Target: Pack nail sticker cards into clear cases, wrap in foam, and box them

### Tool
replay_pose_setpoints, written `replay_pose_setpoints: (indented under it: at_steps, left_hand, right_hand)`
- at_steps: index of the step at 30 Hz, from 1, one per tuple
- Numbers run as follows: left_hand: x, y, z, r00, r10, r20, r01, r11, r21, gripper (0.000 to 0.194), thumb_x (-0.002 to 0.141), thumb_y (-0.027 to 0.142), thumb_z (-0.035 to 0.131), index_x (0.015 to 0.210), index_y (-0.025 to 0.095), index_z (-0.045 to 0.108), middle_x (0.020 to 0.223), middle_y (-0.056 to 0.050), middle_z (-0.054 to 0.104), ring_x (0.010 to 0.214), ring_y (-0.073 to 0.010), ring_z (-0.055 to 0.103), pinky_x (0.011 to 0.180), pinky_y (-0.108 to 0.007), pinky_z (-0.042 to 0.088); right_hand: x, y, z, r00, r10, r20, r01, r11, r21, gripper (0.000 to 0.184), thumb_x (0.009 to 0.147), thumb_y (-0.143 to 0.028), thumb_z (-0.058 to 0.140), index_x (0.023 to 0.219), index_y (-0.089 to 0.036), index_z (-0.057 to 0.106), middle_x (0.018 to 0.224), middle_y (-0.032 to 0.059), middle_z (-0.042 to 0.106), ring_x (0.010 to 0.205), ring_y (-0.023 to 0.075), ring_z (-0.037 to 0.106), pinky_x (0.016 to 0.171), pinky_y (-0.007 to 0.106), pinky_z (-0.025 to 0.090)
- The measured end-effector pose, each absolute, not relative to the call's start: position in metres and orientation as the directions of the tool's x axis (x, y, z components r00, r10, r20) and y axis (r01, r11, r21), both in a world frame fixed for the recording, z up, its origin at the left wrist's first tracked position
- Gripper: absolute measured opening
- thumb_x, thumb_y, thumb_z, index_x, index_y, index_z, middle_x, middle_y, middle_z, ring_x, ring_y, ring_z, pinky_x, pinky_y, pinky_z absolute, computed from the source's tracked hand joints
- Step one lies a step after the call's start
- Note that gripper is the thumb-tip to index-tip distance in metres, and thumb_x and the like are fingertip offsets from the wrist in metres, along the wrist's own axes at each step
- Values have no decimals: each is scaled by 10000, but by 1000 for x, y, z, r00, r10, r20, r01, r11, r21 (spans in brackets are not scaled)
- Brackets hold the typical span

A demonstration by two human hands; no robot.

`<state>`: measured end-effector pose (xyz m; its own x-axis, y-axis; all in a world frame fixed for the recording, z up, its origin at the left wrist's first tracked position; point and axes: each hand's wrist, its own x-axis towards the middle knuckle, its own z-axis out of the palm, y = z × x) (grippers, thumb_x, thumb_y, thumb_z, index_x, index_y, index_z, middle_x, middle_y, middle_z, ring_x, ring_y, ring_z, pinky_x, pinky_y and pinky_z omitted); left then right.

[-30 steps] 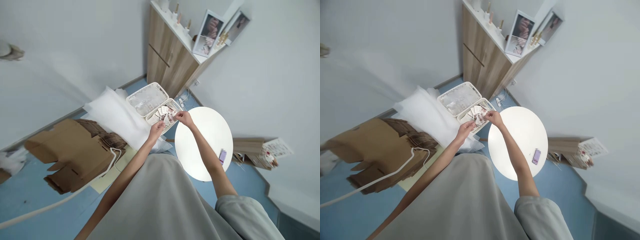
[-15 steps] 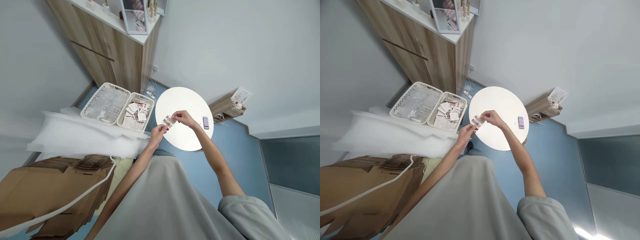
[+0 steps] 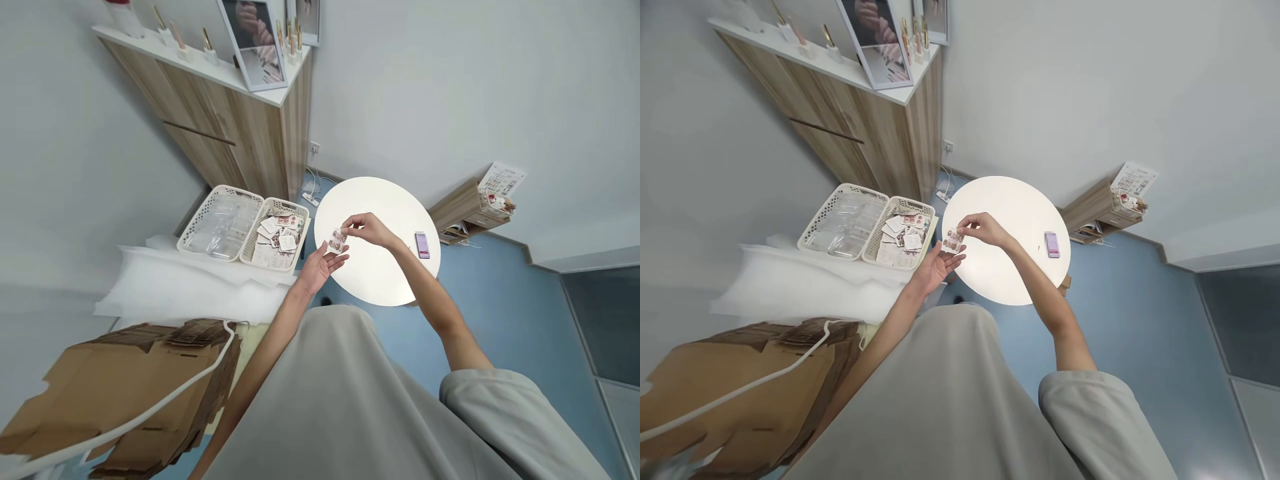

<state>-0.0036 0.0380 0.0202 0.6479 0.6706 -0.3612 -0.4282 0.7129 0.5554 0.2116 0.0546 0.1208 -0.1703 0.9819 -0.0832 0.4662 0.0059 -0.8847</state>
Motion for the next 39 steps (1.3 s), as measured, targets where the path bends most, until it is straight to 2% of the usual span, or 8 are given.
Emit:
replay_pose_setpoints:
  at_steps: [4,8,16,20,27,32,35,39]
  left_hand:
    - [11,45,18,405,855,-323,-426,489,761,572,852,597,885,1192,178,695,1355,-188,778,1109,-265,807,1019,-385,591]
    - [27,51,16,156,965,-210,-270,246,931,568,775,521,951,1136,187,668,1253,-178,796,1103,-276,796,1000,-406,601]
    - [47,47,20,-17,1000,-6,-81,5,997,610,769,365,981,1295,224,706,1381,-161,748,1209,-298,750,1060,-443,603]
    - [55,49,20,-4,991,-137,-300,129,945,549,827,413,948,1289,203,739,1316,-167,776,1238,-305,752,1056,-440,619]
    - [71,53,20,64,930,-362,-461,350,815,371,778,319,976,1060,162,792,1019,-92,820,919,-191,792,979,-380,644]
    - [81,52,30,344,858,-382,-534,514,672,304,801,275,952,1033,224,761,1106,-62,827,1084,-201,785,1093,-389,603]
    - [88,47,41,600,740,-306,-463,632,621,352,842,402,925,1116,247,766,1311,-97,791,1324,-269,717,1197,-449,546]
    - [96,41,52,721,657,-218,-367,630,684,685,882,787,748,1286,234,765,1450,-186,720,1449,-382,634,1183,-567,546]
  right_hand:
    - [216,63,120,-9,996,-86,508,-69,-859,516,857,-672,784,795,-160,790,760,57,734,680,151,566,634,291,414]
    - [219,71,121,-12,986,-164,512,-135,-848,494,832,-633,805,731,-150,775,676,31,681,601,120,488,578,287,348]
    - [238,77,108,54,978,-200,534,-197,-822,242,799,-371,743,697,-152,746,682,19,685,613,115,501,587,275,354]
    - [256,71,108,26,978,-207,426,-198,-883,256,781,-400,738,721,-151,743,677,13,666,618,117,493,583,273,354]
    - [287,60,110,-74,988,-136,317,-106,-943,292,783,-439,756,795,-148,769,761,34,707,701,137,557,650,279,414]
    - [313,52,117,-92,994,-57,329,-23,-944,299,833,-451,754,805,-153,757,810,41,725,744,140,569,707,287,447]
    - [325,47,123,-138,990,-38,314,7,-949,329,860,-486,769,834,-159,752,857,49,744,783,147,596,738,287,466]
    - [329,44,127,-179,983,-50,290,4,-957,381,865,-543,798,833,-168,741,850,43,737,785,153,597,735,288,471]
